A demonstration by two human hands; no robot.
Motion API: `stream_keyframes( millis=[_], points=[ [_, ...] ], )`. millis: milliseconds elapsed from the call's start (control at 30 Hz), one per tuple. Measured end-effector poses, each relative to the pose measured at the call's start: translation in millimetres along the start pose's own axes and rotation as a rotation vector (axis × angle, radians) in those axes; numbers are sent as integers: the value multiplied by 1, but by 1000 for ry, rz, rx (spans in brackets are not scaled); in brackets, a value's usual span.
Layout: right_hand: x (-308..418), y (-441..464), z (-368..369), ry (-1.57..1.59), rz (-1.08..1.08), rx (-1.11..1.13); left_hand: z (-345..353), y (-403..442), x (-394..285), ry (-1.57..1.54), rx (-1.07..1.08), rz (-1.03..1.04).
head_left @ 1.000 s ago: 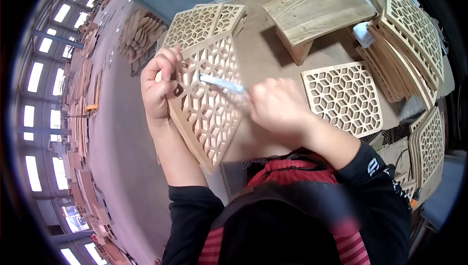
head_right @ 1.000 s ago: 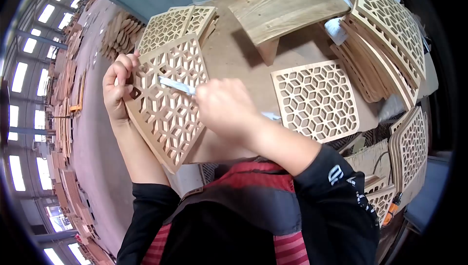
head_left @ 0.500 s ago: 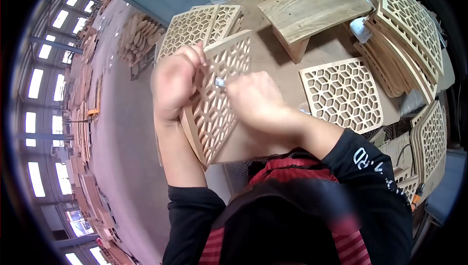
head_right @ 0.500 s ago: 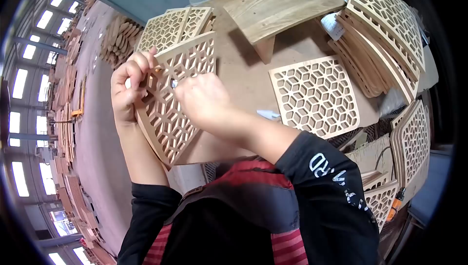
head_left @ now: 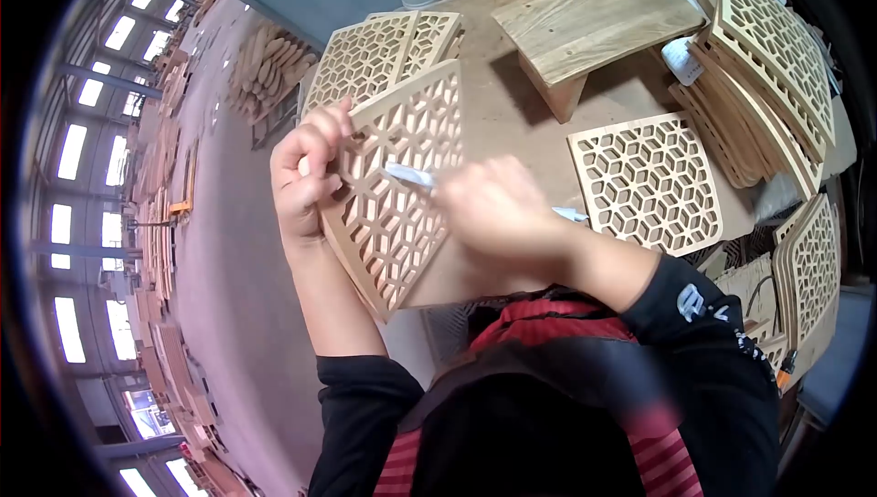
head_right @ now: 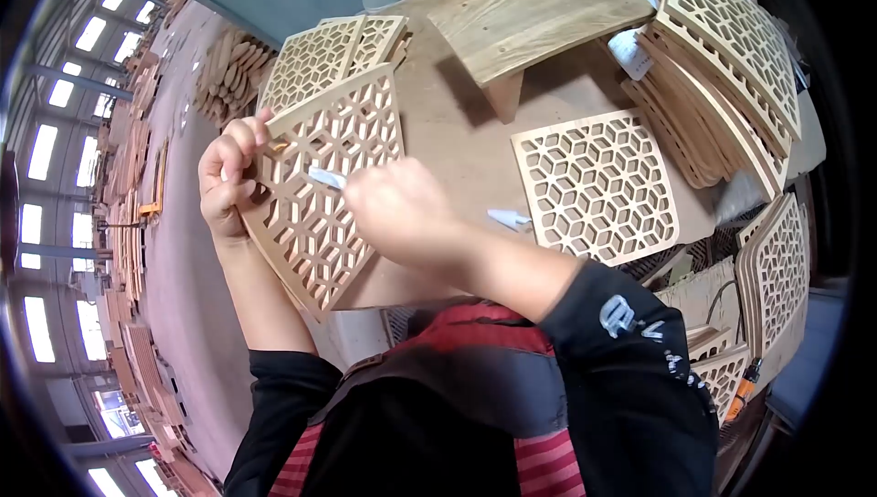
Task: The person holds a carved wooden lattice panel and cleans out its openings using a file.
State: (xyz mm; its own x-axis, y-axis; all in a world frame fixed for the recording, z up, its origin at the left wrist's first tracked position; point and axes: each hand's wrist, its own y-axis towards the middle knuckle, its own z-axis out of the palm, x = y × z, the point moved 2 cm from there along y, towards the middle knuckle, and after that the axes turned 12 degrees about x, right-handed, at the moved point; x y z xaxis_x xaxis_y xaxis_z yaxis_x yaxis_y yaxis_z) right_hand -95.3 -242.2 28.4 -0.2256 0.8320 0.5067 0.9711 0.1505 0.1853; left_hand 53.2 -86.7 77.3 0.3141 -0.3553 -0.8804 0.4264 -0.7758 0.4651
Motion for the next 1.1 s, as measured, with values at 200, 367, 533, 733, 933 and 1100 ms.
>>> stream_keyframes(
  millis=[200, 367, 533, 733, 933, 1100],
  points=[
    [5, 4, -3, -51, -55, 33, 17, -1, -12, 159, -41, -36],
    [5, 5, -5, -5, 30, 181, 7, 1, -5, 11, 54, 4],
    [-28, -65, 11, -54, 269, 335, -37, -26, 2, -75, 12, 67],
    [-41, -85, -2, 127, 308, 14, -41, -29, 0, -76, 57, -14],
    [-26, -76, -6, 275, 126, -75, -17, -3, -9, -105, 14, -139],
    [-23, -56, -12, 199, 134, 15, -6, 23, -28, 269, 4, -535]
  ],
)
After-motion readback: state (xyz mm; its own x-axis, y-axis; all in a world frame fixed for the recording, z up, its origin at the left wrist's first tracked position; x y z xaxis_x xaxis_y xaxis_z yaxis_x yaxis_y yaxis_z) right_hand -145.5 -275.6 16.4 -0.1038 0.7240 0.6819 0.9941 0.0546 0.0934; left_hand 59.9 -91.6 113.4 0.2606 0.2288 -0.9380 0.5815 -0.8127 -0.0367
